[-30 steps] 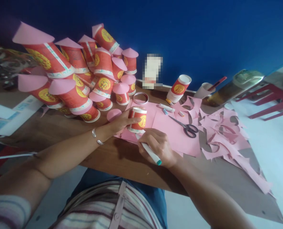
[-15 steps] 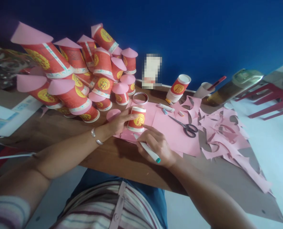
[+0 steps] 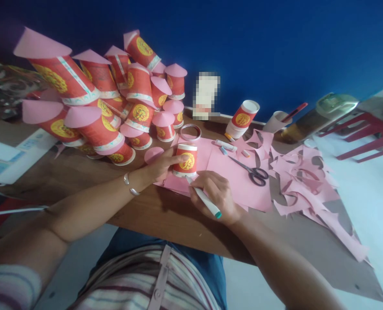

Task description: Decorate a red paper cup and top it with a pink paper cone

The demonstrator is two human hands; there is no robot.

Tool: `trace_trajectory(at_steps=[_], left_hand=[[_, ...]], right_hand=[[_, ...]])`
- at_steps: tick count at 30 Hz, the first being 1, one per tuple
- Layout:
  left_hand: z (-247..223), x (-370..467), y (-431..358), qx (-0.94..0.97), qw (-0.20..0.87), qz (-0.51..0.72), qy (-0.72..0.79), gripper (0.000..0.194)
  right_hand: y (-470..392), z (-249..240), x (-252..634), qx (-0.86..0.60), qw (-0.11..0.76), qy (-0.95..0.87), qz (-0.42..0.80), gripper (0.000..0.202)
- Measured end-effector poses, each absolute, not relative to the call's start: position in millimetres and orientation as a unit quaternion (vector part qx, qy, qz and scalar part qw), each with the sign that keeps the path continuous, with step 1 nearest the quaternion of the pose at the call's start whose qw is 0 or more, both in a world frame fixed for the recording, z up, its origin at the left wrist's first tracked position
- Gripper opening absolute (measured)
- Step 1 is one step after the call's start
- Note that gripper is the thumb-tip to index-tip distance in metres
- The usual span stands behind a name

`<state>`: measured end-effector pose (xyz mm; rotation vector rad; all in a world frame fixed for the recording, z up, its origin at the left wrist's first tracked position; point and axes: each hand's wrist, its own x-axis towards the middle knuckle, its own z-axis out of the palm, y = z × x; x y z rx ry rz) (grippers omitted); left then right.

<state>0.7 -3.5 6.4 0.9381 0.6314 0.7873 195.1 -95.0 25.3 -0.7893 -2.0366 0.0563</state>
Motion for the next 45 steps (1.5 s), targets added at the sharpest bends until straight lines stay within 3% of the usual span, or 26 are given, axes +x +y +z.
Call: trace_trajectory(at_steps=[45], left_hand=[[2.1, 1.0, -3.6, 0.449, 0.752, 0.373, 0.307, 0.068]], right_hand=[[-96.2, 20.9, 197.4, -0.333, 0.434, -0.834, 0.067, 0.016]])
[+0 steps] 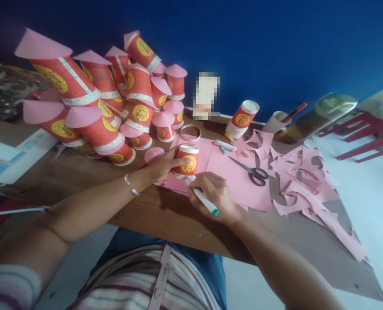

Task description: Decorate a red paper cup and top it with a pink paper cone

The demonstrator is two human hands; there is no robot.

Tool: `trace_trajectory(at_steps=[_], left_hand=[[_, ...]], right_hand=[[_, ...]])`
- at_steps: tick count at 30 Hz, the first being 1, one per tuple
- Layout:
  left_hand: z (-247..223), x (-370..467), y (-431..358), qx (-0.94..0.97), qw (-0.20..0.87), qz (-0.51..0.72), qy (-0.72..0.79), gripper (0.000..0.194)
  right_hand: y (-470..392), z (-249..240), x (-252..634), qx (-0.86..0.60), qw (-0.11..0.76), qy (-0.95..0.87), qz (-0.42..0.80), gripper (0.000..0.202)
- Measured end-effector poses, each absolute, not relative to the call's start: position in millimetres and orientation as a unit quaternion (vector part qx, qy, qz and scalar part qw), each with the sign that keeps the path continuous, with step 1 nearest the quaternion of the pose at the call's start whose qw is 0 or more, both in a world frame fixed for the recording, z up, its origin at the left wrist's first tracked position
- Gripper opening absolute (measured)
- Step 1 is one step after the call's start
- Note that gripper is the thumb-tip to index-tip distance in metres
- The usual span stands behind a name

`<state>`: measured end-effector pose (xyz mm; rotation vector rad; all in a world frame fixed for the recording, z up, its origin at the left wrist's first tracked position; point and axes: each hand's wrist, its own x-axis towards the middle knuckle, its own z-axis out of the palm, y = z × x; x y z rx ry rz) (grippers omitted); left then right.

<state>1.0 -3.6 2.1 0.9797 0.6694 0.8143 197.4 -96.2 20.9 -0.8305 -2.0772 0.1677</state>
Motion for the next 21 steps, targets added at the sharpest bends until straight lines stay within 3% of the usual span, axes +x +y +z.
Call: trace_trajectory(at_steps=[21], left_hand=[[2.3, 0.4, -4.2, 0.466, 0.745, 0.361, 0.311, 0.067]], right_hand=[[-94.4, 21.5, 196.2, -0.316, 0.434, -0.842, 0.054, 0.019]])
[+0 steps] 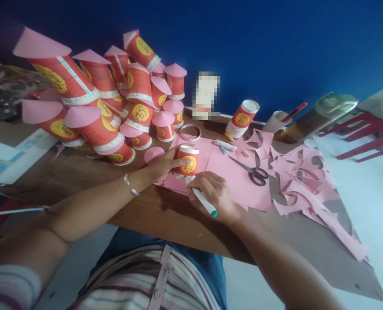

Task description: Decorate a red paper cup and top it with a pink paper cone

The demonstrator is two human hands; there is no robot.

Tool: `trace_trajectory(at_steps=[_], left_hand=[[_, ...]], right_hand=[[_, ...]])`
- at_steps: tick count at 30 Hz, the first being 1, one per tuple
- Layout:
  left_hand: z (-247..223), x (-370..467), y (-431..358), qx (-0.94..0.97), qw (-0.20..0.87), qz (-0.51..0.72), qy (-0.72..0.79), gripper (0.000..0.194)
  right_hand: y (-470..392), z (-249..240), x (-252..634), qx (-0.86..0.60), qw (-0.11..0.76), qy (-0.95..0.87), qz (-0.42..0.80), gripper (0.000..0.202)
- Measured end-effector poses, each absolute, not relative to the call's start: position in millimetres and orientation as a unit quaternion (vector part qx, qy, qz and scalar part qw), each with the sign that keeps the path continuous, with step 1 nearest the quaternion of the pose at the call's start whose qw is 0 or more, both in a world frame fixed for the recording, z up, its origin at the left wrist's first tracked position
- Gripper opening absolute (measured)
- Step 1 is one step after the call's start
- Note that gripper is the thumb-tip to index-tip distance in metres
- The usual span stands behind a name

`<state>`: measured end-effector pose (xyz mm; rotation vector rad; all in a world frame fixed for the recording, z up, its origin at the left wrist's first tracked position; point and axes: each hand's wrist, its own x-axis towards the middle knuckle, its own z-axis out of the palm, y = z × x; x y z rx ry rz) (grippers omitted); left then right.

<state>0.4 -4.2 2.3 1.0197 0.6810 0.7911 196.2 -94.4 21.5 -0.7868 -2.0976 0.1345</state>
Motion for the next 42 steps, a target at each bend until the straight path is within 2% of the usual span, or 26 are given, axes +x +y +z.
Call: trace_trajectory(at_steps=[16, 42], left_hand=[[2.0, 0.1, -4.2, 0.456, 0.749, 0.363, 0.315, 0.070], [2.4, 0.3, -3.7, 0.464, 0.742, 0.366, 0.315, 0.066]], right_hand=[[-92.5, 23.5, 193.7, -0.323, 0.450, -0.832, 0.022, 0.020], [-93.2, 23.6, 193.0, -0.297, 0.454, -0.839, 0.039, 0.025]])
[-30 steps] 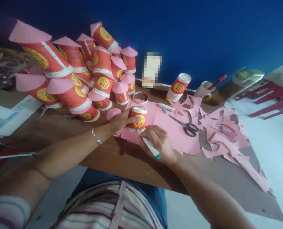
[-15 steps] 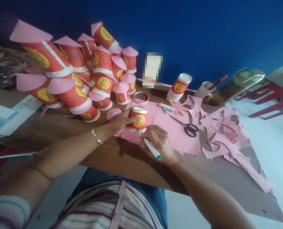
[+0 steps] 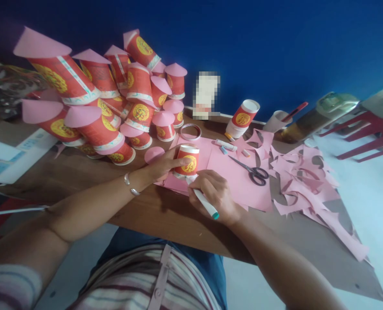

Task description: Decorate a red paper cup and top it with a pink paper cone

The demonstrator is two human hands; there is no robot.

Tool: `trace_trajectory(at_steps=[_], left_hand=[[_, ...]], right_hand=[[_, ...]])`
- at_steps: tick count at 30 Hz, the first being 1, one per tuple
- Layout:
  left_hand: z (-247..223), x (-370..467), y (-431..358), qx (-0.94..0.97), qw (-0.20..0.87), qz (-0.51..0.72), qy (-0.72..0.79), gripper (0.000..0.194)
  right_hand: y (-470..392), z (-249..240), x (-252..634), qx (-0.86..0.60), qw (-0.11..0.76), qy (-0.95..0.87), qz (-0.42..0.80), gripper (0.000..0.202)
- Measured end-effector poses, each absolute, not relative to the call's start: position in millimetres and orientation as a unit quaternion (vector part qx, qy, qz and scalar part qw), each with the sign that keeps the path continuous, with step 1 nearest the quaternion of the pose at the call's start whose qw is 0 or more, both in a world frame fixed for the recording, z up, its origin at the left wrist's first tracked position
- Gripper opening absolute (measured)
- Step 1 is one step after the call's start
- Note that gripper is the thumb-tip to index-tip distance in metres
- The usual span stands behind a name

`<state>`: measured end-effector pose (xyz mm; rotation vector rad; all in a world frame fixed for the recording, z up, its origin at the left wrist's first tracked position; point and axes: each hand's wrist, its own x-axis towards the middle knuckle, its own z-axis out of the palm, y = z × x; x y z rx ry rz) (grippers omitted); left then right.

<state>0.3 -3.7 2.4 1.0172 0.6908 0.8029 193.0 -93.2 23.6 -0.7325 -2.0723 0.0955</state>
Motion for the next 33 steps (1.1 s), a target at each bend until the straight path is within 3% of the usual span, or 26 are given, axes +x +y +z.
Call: trace_trajectory(at_steps=[33], left_hand=[[6.4, 1.3, -4.5, 0.440, 0.761, 0.355, 0.317, 0.067]], right_hand=[[-93.3, 25.6, 192.4, -0.297, 0.434, -0.850, 0.024, 0.023]])
